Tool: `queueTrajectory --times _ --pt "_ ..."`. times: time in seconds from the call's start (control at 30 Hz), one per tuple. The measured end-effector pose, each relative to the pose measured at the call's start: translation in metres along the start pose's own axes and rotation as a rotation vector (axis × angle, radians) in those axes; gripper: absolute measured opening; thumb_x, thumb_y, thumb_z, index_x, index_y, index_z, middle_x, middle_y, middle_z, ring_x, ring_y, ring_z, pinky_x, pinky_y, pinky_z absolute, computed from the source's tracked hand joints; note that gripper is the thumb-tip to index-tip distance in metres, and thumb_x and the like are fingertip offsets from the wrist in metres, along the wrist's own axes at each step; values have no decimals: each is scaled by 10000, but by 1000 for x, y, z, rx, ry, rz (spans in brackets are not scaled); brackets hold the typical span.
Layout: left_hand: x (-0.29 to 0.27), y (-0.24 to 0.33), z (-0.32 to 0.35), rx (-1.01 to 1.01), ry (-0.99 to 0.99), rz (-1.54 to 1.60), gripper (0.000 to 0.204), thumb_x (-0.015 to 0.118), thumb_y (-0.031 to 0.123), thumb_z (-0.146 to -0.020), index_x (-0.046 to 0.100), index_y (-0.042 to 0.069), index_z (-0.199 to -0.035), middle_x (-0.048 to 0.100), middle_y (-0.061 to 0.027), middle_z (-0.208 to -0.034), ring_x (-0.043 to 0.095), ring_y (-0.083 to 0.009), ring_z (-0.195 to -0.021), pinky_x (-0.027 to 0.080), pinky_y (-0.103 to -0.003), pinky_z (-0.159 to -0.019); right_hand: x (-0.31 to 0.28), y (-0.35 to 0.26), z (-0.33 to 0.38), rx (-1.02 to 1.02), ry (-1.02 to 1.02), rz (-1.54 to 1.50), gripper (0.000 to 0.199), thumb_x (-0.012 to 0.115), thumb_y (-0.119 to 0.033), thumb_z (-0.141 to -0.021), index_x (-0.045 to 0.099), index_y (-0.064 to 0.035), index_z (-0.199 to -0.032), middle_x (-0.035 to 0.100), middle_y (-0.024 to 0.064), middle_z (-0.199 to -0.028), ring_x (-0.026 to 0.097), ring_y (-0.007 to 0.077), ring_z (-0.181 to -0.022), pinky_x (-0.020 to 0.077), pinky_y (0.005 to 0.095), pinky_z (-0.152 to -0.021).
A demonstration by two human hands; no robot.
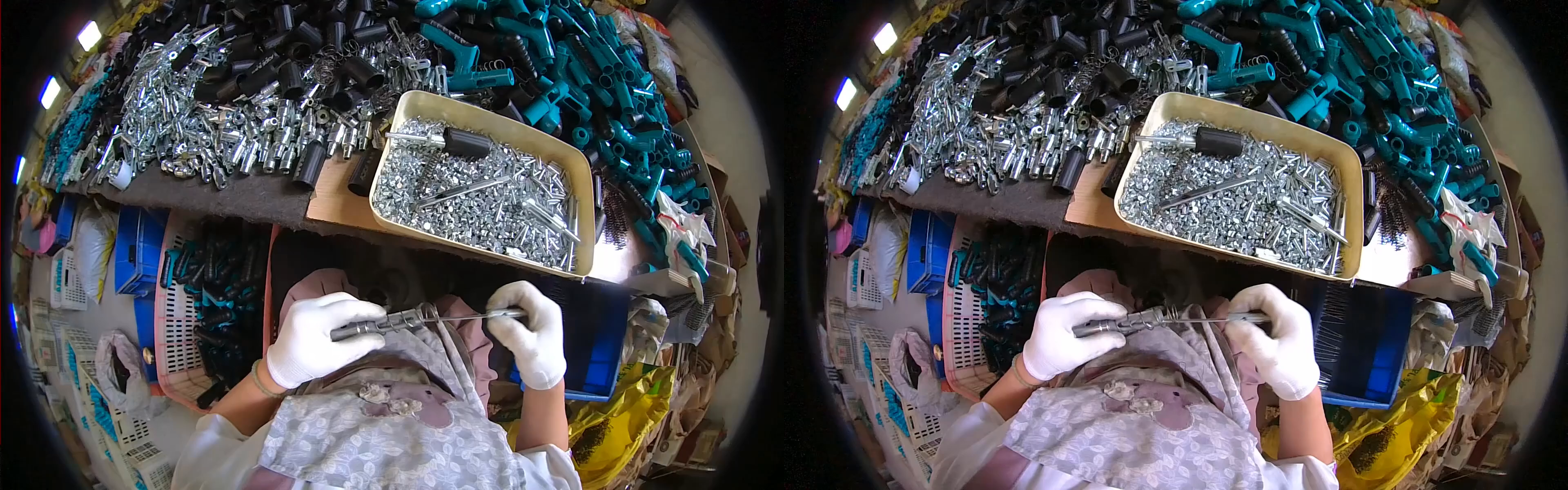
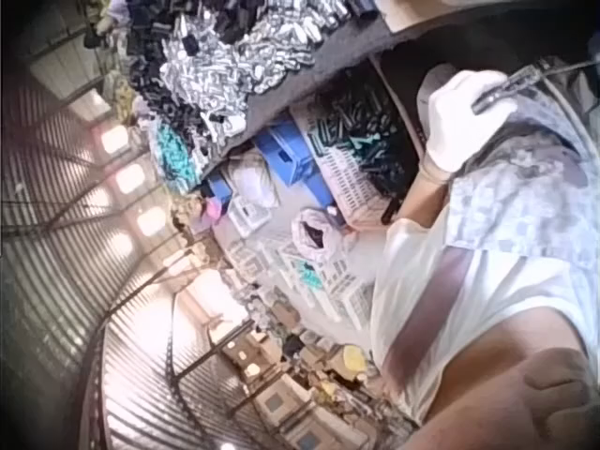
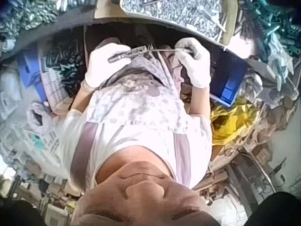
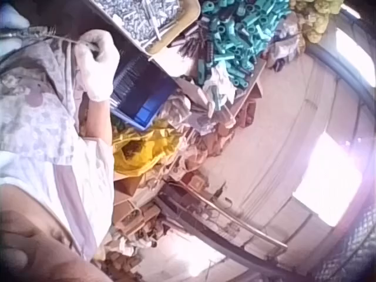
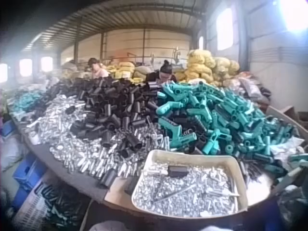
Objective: Assembling the internal mechanisms and handles for hand-held sprayers at a factory workbench.
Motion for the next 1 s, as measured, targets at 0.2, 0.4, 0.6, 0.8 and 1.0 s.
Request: queueTrajectory --times 0.2,0.4,0.6,0.8,1.0 --pt "12 9 -2 43 -33 56 297 822 106 -743 723 36 -1014 712 -110 -863 699 -240 -738 545 -319 -670 24 0 -2 20 -226 22 189 683 -88 -794 644 6 -954 648 40 -854 574 96 -770 481 254 -720" --pt "8 0 1 50 -49 138 312 835 87 -725 722 3 -1003 733 -120 -903 707 -240 -757 547 -314 -685 48 6 -1 -270 -290 158 217 678 -157 -885 579 -9 -1009 622 146 -938 629 277 -833 510 325 -778" --pt "5 -8 2 85 -93 165 300 842 64 -721 720 -21 -982 729 -142 -912 709 -235 -764 549 -307 -683 56 3 1 -457 -279 231 289 660 -225 -937 535 -12 -1086 621 179 -925 645 363 -814 523 370 -737" --pt "5 -3 -2 79 -58 150 298 837 28 -701 719 -38 -967 718 -149 -868 712 -233 -744 554 -296 -667 55 -4 -4 -350 -322 220 286 607 -232 -956 479 -30 -1114 618 190 -862 649 371 -808 507 410 -729" --pt "1 -27 9 -32 198 511 336 879 68 -670 695 -76 -911 713 -151 -854 685 -193 -752 532 -280 -689 -20 -57 -42 -539 -95 279 273 665 -253 -898 633 -43 -1069 654 102 -941 649 249 -851 517 362 -794"
Point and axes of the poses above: each hand's wrist, its own z-axis away from the middle knuckle, its own x-axis out of the palm, y = z × x, the point moved 4 cm from there along -z, towards the middle knuckle
